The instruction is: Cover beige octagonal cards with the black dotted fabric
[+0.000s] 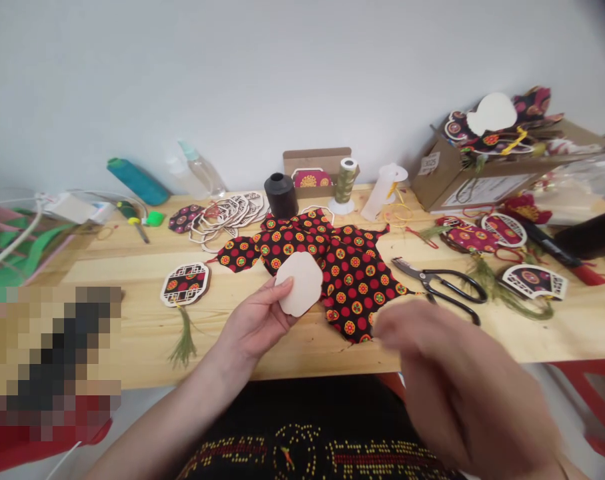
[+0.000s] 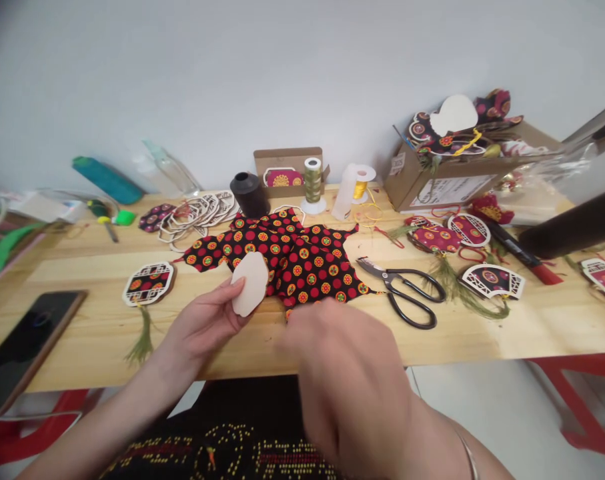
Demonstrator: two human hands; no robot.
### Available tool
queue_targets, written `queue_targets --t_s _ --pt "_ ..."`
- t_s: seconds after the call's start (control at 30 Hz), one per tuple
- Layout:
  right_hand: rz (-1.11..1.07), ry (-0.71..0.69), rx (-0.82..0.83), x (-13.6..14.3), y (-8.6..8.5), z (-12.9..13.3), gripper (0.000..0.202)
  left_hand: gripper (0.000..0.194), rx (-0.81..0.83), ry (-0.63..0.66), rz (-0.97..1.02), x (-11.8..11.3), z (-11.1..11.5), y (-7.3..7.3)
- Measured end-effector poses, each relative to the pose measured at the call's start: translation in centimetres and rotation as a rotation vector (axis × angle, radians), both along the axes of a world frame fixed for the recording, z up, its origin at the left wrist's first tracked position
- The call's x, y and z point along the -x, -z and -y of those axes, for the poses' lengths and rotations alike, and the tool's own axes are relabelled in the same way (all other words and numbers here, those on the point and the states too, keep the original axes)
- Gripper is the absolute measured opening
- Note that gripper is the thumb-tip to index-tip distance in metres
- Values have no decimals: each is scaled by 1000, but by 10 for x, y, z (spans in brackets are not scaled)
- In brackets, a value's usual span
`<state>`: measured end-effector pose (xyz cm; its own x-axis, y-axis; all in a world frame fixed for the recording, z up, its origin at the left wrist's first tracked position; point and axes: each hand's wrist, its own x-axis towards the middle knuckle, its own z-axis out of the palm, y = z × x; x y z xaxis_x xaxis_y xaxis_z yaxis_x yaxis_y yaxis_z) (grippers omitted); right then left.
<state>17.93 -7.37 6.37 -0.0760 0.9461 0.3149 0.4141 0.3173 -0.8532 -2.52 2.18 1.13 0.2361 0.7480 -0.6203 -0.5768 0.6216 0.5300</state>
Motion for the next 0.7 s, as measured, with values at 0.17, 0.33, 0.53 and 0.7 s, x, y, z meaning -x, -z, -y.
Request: queue_targets --t_s 0.17,0.33,0.53,0.7 --pt "-214 18 303 14 28 -54 26 34 -69 53 13 -1 5 5" --pt "-377 -89 530 15 44 -64 32 29 -303 164 -96 -4 14 10" --pt "-421 -70 489 12 56 -60 22 27 -531 237 -274 -2 24 17" --pt "-386 -36 423 13 57 -58 11 26 -596 271 -360 1 25 21"
